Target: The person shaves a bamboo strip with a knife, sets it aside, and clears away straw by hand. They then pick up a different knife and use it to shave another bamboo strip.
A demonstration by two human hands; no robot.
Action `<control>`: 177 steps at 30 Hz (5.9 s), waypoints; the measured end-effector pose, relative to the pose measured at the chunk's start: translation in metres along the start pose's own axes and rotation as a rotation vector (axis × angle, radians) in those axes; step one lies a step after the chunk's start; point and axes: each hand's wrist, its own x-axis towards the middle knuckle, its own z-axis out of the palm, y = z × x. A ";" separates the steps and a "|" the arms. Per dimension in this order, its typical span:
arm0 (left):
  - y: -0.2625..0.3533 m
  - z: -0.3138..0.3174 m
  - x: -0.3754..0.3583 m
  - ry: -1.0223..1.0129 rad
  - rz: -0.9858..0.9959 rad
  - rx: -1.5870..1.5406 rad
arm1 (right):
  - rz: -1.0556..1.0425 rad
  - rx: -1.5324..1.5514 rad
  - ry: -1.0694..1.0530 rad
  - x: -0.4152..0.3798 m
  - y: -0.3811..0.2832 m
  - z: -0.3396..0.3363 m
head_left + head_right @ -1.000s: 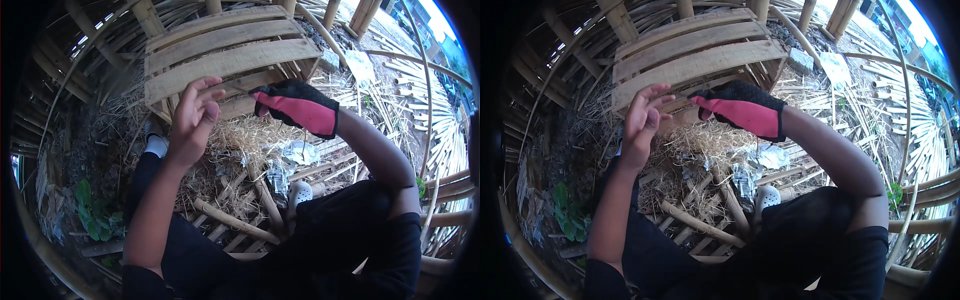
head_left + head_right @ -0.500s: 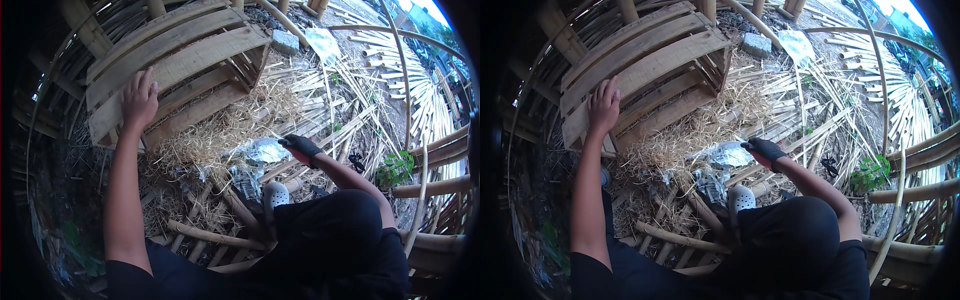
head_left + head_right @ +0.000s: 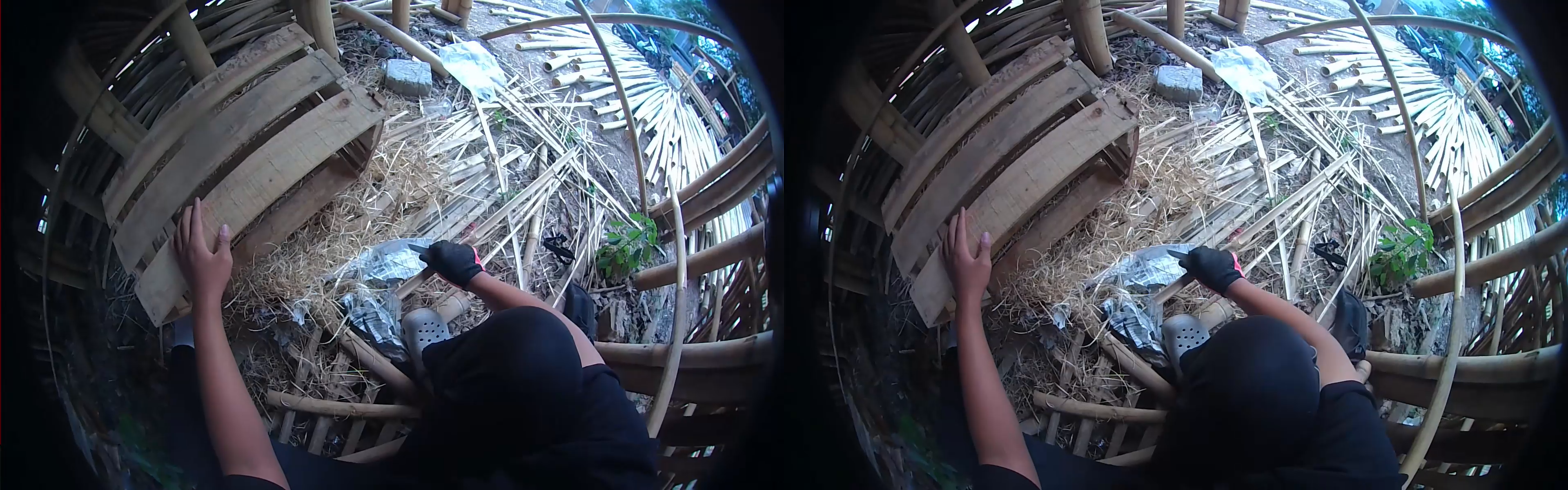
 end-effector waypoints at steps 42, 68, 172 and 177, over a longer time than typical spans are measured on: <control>0.159 -0.080 -0.173 -0.888 -0.582 -1.295 | -0.986 0.409 0.913 -0.086 -0.278 -0.291; 0.069 -0.215 -0.114 -0.979 -1.036 -1.847 | -1.086 0.199 0.298 -0.076 -0.332 -0.216; 0.063 -0.197 -0.125 -0.932 -0.794 -1.920 | -0.467 0.932 -0.878 -0.083 -0.315 -0.216; 0.065 -0.202 -0.124 -0.843 -0.879 -1.873 | -0.409 1.235 -0.556 -0.063 -0.308 -0.232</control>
